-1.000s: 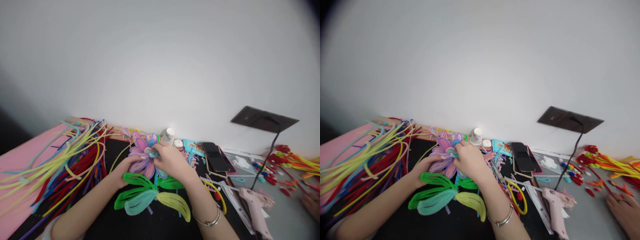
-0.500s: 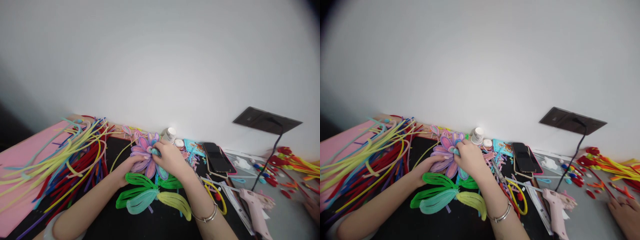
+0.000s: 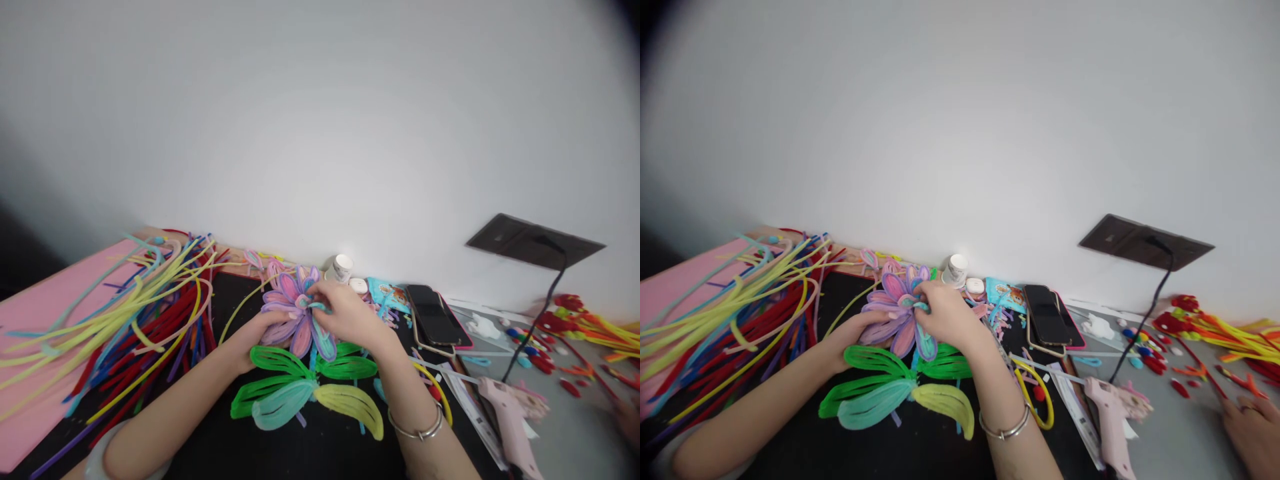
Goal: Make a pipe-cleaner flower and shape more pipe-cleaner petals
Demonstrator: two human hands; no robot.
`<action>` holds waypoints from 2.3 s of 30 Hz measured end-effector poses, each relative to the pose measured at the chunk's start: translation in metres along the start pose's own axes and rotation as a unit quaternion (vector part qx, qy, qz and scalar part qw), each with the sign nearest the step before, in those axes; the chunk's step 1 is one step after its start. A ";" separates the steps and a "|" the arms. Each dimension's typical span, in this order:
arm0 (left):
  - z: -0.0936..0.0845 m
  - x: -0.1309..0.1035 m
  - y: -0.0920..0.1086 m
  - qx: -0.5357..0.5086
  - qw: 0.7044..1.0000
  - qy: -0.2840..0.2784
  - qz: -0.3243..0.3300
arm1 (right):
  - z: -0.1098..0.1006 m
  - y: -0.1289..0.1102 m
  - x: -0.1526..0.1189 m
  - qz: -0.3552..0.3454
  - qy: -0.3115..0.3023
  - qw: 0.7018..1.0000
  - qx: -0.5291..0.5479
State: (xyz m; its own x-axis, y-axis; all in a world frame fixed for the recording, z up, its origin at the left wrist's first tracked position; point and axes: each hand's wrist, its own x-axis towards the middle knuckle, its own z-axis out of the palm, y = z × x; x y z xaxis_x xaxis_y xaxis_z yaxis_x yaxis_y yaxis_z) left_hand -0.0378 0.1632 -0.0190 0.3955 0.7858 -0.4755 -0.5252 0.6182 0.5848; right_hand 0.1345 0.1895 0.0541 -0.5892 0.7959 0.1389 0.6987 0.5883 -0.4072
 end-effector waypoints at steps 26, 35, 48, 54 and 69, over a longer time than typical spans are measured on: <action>0.000 -0.002 0.001 -0.008 1.000 -0.007 0.005 | -0.011 -0.006 -0.003 0.021 -0.007 0.998 0.059; 0.002 -0.004 0.003 -0.026 1.000 -0.008 0.007 | -0.029 -0.003 -0.017 0.013 0.054 0.994 0.096; 0.009 -0.010 0.002 0.043 0.997 -0.043 0.042 | -0.039 -0.003 -0.023 0.012 0.051 0.995 0.086; 0.005 -0.009 0.001 0.046 0.994 -0.092 0.024 | -0.037 0.018 -0.017 0.060 0.125 0.988 0.072; 0.003 -0.005 -0.006 0.138 0.977 -0.153 0.051 | -0.027 0.021 -0.014 0.021 0.084 0.993 0.085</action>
State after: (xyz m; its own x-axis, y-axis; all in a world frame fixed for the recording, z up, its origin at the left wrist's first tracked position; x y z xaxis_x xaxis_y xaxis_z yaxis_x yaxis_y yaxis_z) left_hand -0.0346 0.1562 -0.0183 0.5804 0.7864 -0.2115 -0.3674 0.4846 0.7938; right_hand 0.1686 0.1949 0.0676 -0.4750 0.8401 0.2618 0.6344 0.5331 -0.5598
